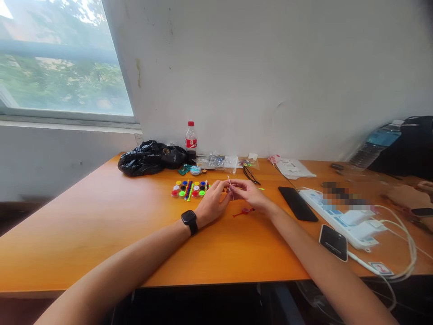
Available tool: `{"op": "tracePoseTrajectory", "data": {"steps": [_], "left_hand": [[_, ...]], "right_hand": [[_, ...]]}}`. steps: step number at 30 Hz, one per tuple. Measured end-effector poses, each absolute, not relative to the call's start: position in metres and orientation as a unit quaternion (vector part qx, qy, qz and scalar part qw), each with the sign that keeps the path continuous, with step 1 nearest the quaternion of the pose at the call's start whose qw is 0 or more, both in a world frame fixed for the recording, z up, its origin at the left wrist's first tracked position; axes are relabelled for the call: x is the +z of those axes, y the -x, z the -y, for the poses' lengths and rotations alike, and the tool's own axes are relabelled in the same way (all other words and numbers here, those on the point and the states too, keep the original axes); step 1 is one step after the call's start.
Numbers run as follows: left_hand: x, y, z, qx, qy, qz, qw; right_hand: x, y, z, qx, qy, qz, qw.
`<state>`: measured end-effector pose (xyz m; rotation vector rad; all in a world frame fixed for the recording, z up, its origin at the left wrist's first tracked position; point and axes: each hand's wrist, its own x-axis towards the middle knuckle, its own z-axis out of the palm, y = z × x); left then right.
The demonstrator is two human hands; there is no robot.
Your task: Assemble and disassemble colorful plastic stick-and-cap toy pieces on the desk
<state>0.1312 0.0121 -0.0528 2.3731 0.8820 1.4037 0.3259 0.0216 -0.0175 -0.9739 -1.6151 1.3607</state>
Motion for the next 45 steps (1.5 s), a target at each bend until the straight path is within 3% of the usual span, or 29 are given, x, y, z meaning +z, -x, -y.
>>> {"op": "tracePoseTrajectory", "data": {"steps": [15,23,27,33,39,45], "left_hand": [[-0.061,-0.133,-0.015,0.43,-0.84,-0.285,0.167],[-0.061,-0.127,-0.022,0.423,-0.84,-0.299,0.161],[-0.062,-0.122,-0.026,0.365,-0.851,-0.365,0.095],[-0.057,-0.126,-0.017,0.321,-0.871,-0.365,-0.078],[-0.054,-0.136,0.003,0.253,-0.902,-0.342,-0.077],[-0.051,-0.136,0.006,0.268,-0.886,-0.365,-0.096]], "right_hand": [[-0.02,-0.325,-0.02,0.506,0.372,0.71,0.319],[-0.021,-0.335,-0.029,0.388,0.514,0.687,0.337],[-0.025,-0.344,-0.038,0.248,0.562,0.688,0.385],[-0.037,-0.344,-0.046,0.134,0.541,0.749,0.357],[-0.049,-0.341,-0.048,0.103,0.515,0.788,0.321],[-0.044,-0.342,-0.049,0.09,0.521,0.793,0.302]]}}
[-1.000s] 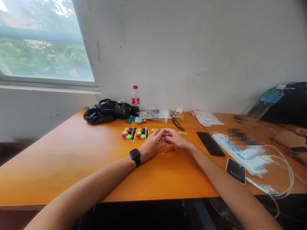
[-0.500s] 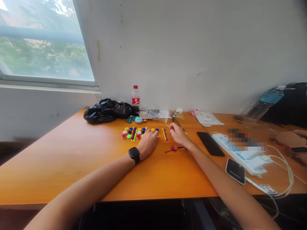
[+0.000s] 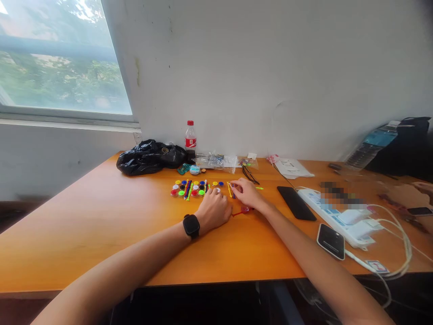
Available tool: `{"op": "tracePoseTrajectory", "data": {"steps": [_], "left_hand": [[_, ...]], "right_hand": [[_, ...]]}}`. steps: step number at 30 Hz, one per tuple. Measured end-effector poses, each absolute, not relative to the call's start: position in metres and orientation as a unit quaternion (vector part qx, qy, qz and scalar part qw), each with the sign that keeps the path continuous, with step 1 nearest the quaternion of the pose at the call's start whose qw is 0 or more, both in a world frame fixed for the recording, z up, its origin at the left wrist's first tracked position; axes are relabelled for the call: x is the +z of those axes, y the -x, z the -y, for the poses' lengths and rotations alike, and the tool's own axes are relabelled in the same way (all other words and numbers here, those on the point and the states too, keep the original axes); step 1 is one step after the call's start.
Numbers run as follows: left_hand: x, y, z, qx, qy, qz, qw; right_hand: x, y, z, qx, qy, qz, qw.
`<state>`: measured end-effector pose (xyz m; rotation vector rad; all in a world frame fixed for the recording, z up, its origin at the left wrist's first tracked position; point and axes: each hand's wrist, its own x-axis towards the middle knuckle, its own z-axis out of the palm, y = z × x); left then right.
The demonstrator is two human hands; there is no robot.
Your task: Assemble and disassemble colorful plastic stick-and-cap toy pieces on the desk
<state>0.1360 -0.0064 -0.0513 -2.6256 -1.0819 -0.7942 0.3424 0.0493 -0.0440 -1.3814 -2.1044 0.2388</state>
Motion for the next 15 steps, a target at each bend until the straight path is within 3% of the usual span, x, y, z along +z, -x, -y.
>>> {"op": "tracePoseTrajectory", "data": {"steps": [4,11,15], "left_hand": [[-0.052,-0.136,0.007,-0.266,0.89,0.352,0.113],[-0.055,-0.134,0.003,-0.292,0.893,0.336,0.067],[-0.051,-0.135,0.005,-0.256,0.93,0.253,0.07]], "right_hand": [[-0.025,-0.362,-0.05,0.044,0.535,0.785,0.309],[-0.003,-0.413,-0.053,0.035,0.621,0.76,0.189],[-0.008,-0.42,-0.054,0.045,0.592,0.786,0.173]]}}
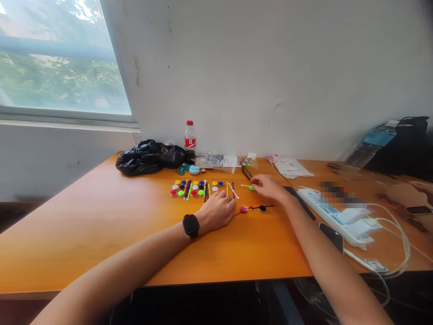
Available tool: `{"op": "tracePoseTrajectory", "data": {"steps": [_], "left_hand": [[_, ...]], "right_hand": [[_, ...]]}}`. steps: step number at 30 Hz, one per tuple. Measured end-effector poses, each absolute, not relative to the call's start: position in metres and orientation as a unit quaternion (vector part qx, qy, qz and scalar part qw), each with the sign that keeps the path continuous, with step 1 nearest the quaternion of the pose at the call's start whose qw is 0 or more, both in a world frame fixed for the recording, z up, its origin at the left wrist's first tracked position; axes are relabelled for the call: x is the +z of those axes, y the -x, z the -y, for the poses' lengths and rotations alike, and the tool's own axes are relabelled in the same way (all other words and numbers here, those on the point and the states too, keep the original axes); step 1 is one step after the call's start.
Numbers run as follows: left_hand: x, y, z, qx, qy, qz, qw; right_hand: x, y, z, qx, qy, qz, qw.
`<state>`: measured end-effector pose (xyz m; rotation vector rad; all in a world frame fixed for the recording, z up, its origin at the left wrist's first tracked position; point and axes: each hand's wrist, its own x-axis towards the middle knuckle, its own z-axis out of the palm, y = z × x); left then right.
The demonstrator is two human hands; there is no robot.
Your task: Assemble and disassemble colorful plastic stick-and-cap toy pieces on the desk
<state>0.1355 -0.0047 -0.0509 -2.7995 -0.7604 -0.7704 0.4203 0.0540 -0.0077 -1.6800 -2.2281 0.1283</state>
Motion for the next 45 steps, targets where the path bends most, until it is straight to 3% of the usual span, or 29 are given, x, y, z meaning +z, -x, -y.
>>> {"op": "tracePoseTrajectory", "data": {"steps": [6,11,19,24,37,45], "left_hand": [[-0.048,-0.136,0.008,-0.277,0.93,0.238,0.05],[-0.048,-0.136,0.01,-0.285,0.922,0.251,0.073],[-0.043,-0.135,0.008,-0.394,0.865,0.31,0.03],[-0.05,-0.134,-0.002,-0.407,0.858,0.313,-0.003],[-0.057,-0.135,-0.005,-0.441,0.849,0.276,-0.09],[-0.049,-0.135,0.001,-0.442,0.859,0.243,-0.084]], "right_hand": [[-0.013,-0.413,-0.053,0.061,0.593,0.785,0.168],[-0.005,-0.402,-0.048,0.113,0.561,0.778,0.26],[0.001,-0.353,-0.024,0.395,0.4,0.751,0.348],[-0.001,-0.335,-0.014,0.481,0.358,0.722,0.346],[-0.003,-0.338,-0.009,0.512,0.336,0.742,0.272],[-0.009,-0.344,-0.018,0.539,0.341,0.715,0.286]]}}
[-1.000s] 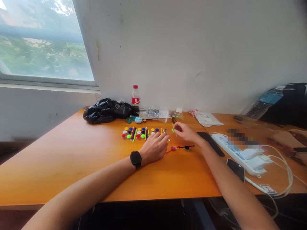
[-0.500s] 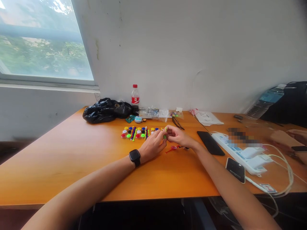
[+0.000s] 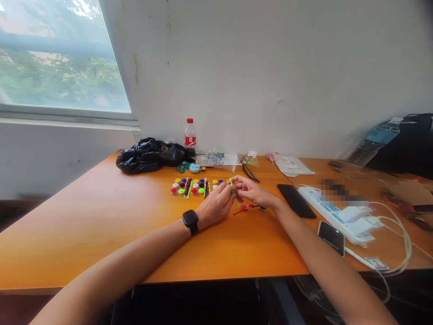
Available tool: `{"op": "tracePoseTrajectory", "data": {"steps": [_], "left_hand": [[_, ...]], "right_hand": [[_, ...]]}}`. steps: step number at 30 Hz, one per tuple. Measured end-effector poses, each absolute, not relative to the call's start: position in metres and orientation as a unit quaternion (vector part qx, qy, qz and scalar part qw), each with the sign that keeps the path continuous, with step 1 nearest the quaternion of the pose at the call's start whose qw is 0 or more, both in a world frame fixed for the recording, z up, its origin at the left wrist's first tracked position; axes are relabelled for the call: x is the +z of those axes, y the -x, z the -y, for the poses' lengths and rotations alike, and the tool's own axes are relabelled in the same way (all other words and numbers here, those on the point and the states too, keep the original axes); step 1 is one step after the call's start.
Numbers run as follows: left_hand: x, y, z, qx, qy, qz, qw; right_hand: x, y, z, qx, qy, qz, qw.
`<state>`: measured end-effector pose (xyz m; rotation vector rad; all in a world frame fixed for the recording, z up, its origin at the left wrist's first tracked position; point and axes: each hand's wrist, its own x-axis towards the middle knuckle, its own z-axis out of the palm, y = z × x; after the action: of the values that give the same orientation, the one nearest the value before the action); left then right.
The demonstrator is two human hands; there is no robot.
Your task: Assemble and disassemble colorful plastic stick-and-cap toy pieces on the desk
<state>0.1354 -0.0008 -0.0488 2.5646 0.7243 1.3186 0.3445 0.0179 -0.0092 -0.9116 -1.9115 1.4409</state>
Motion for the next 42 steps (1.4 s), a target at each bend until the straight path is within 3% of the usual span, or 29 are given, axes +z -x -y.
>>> {"op": "tracePoseTrajectory", "data": {"steps": [6,10,14,20,31,37,42], "left_hand": [[-0.048,-0.136,0.003,0.441,-0.856,-0.262,0.07],[-0.053,-0.135,-0.002,0.417,-0.866,-0.271,0.045],[-0.059,-0.133,-0.007,0.358,-0.872,-0.33,0.051],[-0.06,-0.131,-0.008,0.288,-0.883,-0.371,0.008],[-0.055,-0.132,-0.003,0.211,-0.912,-0.341,-0.089],[-0.057,-0.138,0.003,0.217,-0.932,-0.266,-0.117],[-0.058,-0.138,0.003,0.259,-0.917,-0.294,-0.075]], "right_hand": [[-0.013,-0.342,-0.019,0.504,0.382,0.717,0.293],[-0.018,-0.36,-0.037,0.26,0.498,0.773,0.295],[-0.029,-0.386,-0.054,0.098,0.612,0.759,0.199],[-0.038,-0.394,-0.057,0.1,0.622,0.755,0.182],[-0.041,-0.356,-0.037,0.131,0.472,0.849,0.197],[-0.039,-0.354,-0.034,0.151,0.468,0.85,0.19],[-0.032,-0.361,-0.041,0.161,0.471,0.841,0.213]]}}
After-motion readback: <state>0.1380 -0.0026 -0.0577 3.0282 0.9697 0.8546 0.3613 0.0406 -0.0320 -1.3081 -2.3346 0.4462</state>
